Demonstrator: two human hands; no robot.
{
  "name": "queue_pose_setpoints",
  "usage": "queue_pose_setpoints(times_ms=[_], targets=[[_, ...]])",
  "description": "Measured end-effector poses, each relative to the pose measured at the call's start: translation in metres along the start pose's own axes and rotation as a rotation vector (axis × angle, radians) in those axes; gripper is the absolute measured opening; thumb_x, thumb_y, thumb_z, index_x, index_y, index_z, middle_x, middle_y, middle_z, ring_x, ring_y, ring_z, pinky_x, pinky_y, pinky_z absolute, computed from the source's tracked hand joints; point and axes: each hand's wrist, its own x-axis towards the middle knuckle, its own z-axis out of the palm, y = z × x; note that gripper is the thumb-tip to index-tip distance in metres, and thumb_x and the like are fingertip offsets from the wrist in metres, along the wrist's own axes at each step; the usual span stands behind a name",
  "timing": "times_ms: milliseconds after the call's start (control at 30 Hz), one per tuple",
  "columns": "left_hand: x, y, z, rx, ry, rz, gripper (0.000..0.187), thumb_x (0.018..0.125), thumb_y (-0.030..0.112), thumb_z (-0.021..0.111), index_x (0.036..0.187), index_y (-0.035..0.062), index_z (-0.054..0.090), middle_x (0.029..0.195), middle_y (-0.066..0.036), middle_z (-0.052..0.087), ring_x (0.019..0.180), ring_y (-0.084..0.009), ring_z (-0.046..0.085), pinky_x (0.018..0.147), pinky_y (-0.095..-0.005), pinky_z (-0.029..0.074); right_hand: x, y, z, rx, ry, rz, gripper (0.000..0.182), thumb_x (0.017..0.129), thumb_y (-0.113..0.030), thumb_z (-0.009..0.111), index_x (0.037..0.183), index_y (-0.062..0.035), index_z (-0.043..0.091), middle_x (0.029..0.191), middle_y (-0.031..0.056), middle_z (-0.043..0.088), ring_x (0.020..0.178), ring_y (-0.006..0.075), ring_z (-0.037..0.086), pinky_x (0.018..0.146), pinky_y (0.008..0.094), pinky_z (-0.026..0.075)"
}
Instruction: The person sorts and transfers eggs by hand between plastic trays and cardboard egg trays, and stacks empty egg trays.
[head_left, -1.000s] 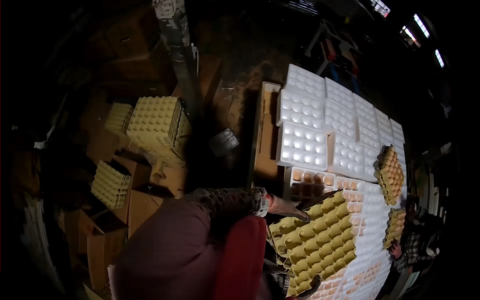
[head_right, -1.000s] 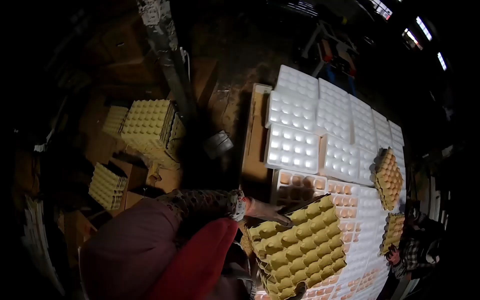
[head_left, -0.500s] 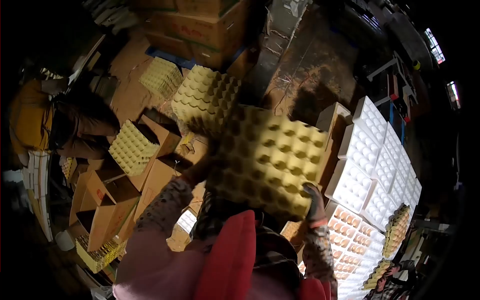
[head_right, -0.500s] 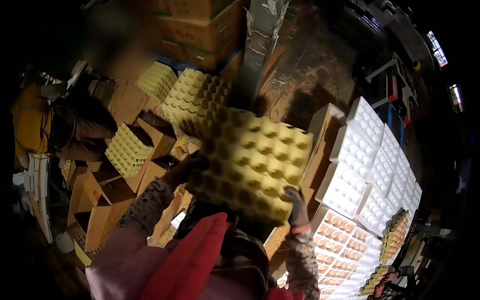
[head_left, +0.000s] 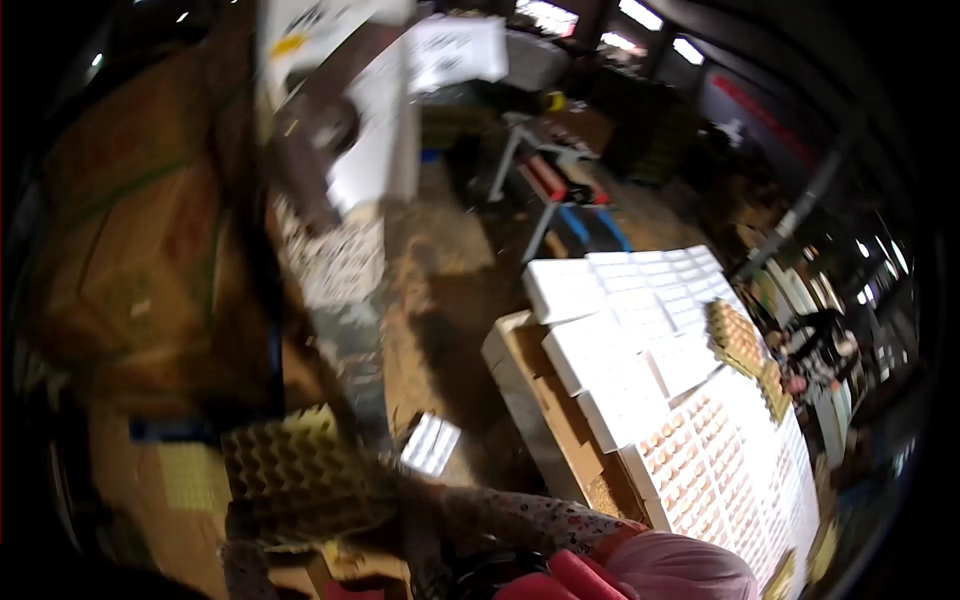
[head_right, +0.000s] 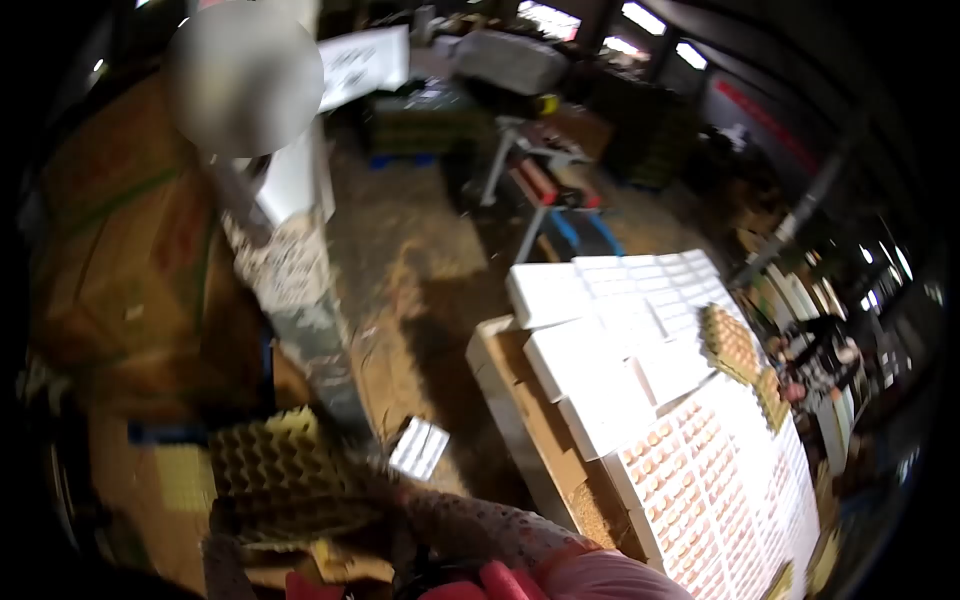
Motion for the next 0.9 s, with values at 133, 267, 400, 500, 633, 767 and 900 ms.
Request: queue_pose_setpoints(times_ms=[133, 267, 400, 500, 633, 767, 900], targets=[[0.057, 0.142, -0.059, -0.649, 0.260, -0.336, 0.037, 0.079, 0.023, 0.068, 0.109, 0.0025, 0.060, 0.107, -0.019, 0.063, 0.100, -0.0332, 0.060, 0.089, -0.0384, 0.049, -0.058, 0.069, -0.042, -0.175, 0.212, -0.016, 0.064, 0.087, -0.049, 0.058, 0.128, -0.0005, 0.054, 0.126, 0.0186, 0.058, 0.115, 0.0306, 0.055, 0.096, 0.0379, 0.044], [0.070, 0.293, -0.105, -0.812, 0.247, 0.009, 0.042, 0.079, 0.023, 0.069, 0.113, 0.0011, 0.057, 0.109, -0.020, 0.061, 0.102, -0.0346, 0.059, 0.090, -0.0394, 0.048, -0.194, 0.136, -0.058, 0.014, 0.604, 0.423, 0.071, 0.078, -0.057, 0.065, 0.128, -0.0067, 0.057, 0.123, 0.0189, 0.060, 0.116, 0.0333, 0.054, 0.097, 0.0396, 0.043], [0.039, 0.417, -0.107, -0.823, 0.090, 0.283, 0.046, 0.079, 0.022, 0.070, 0.116, -0.0004, 0.054, 0.112, -0.022, 0.060, 0.103, -0.0359, 0.058, 0.090, -0.0404, 0.047, -0.305, 0.239, -0.009, 0.294, 0.888, 0.494, 0.055, 0.082, -0.047, 0.059, 0.117, -0.0047, 0.063, 0.113, 0.0227, 0.064, 0.109, 0.0366, 0.058, 0.095, 0.0400, 0.044], [-0.010, 0.493, -0.091, -0.783, -0.036, 0.423, 0.050, 0.078, 0.022, 0.070, 0.119, -0.0014, 0.051, 0.113, -0.023, 0.059, 0.105, -0.0369, 0.057, 0.091, -0.0411, 0.047, -0.370, 0.287, 0.037, 0.466, 0.912, 0.536, 0.054, 0.082, -0.047, 0.059, 0.113, -0.0038, 0.066, 0.108, 0.0222, 0.066, 0.105, 0.0368, 0.060, 0.092, 0.0398, 0.046], [-0.080, 0.578, -0.060, -0.710, -0.189, 0.560, 0.055, 0.078, 0.022, 0.071, 0.122, -0.0029, 0.048, 0.116, -0.024, 0.058, 0.107, -0.0383, 0.056, 0.092, -0.0422, 0.046, -0.440, 0.309, 0.083, 0.739, 0.948, 0.516, 0.047, 0.086, -0.043, 0.061, 0.108, -0.0033, 0.068, 0.102, 0.0169, 0.069, 0.095, 0.0275, 0.064, 0.084, 0.0344, 0.049], [-0.100, 0.661, -0.045, -0.606, -0.226, 0.703, 0.061, 0.078, 0.021, 0.072, 0.126, -0.0043, 0.045, 0.118, -0.026, 0.056, 0.108, -0.0396, 0.055, 0.092, -0.0432, 0.046, -0.471, 0.386, 0.130, 0.783, 1.206, 0.194, 0.040, 0.086, -0.036, 0.065, 0.107, -0.0018, 0.067, 0.097, 0.0120, 0.070, 0.088, 0.0227, 0.064, 0.078, 0.0322, 0.049], [-0.079, 0.709, -0.046, -0.615, -0.048, 0.637, 0.066, 0.078, 0.020, 0.073, 0.130, -0.0048, 0.042, 0.121, -0.027, 0.054, 0.112, -0.0413, 0.053, 0.095, -0.0443, 0.044, -0.527, 0.397, 0.150, 1.174, 1.338, 0.037, 0.035, 0.088, -0.031, 0.064, 0.108, -0.0023, 0.064, 0.088, 0.0061, 0.066, 0.080, 0.0195, 0.063, 0.069, 0.0320, 0.052]])
